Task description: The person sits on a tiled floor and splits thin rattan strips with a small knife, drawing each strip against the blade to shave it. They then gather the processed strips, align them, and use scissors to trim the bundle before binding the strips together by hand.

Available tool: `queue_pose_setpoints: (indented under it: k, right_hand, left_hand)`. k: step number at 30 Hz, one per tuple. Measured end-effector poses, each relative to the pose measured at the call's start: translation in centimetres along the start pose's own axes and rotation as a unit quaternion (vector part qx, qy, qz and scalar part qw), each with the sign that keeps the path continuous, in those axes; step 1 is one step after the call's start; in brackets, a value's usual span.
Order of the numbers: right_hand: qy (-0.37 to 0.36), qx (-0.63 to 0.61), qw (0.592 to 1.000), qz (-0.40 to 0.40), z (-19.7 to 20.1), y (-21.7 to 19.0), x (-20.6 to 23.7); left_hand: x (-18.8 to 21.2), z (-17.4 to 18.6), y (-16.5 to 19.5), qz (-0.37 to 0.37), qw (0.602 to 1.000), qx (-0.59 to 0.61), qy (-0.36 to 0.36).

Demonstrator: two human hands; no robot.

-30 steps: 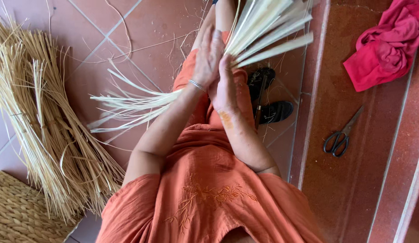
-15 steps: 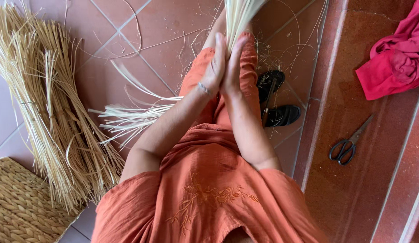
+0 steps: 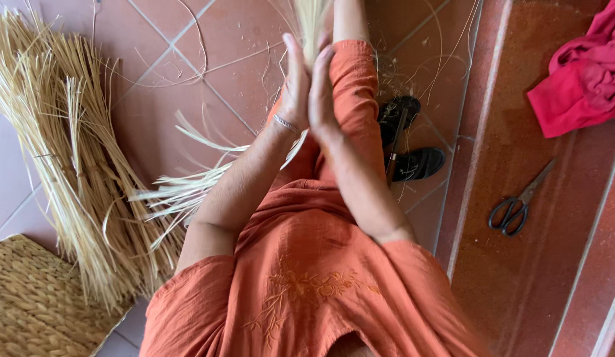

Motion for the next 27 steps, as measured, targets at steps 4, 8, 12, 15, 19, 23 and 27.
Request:
queue_pose_setpoints:
  k: [4,8,12,15,19,23,27]
  right_hand:
    - [0.000,-0.123,0.988,-0.090,-0.6,-0.4,0.4]
    - [0.044,0.057,0.997,-0.028,0.4,-0.6,-1.1]
    - [0.049,0.135,0.990,-0.007,1.6,-0.5,-2.5]
    - [0.021,0.109,0.993,-0.032,1.7,-0.6,-2.8]
    - [0.107,0.242,0.964,0.000,1.6,-1.0,-2.5]
    - [-0.017,0.290,0.952,0.098,-0.1,-1.4,-1.9]
    - [-0.046,0.238,0.965,0.101,-0.8,-1.4,-1.7]
  left_hand:
    - [-0.2,0.5,0.3,0.007,1.000,0.018,0.007]
    - [0.1,0.4,-0.5,0.019,1.000,0.013,0.000]
    - [-0.2,0.6,-0.9,0.013,0.999,0.029,-0.019]
    - [-0.4,1.1,-1.2,0.026,0.996,0.080,-0.010]
    - [-0.5,0.8,-2.4,0.036,0.993,0.095,-0.058]
    - [-0.1,-1.0,-2.4,0.051,0.499,0.749,-0.434]
    - [-0.3,0.8,-2.2,0.026,0.957,0.244,-0.156]
Point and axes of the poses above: each hand's wrist, its own x-axis away from the middle knuckle, its own z-axis out of the back of the hand, y = z × x, the point moved 2 cm from there along -x, towards the middle knuckle, and after that the axes turned 4 degrees about z, right-handed, at the moved point
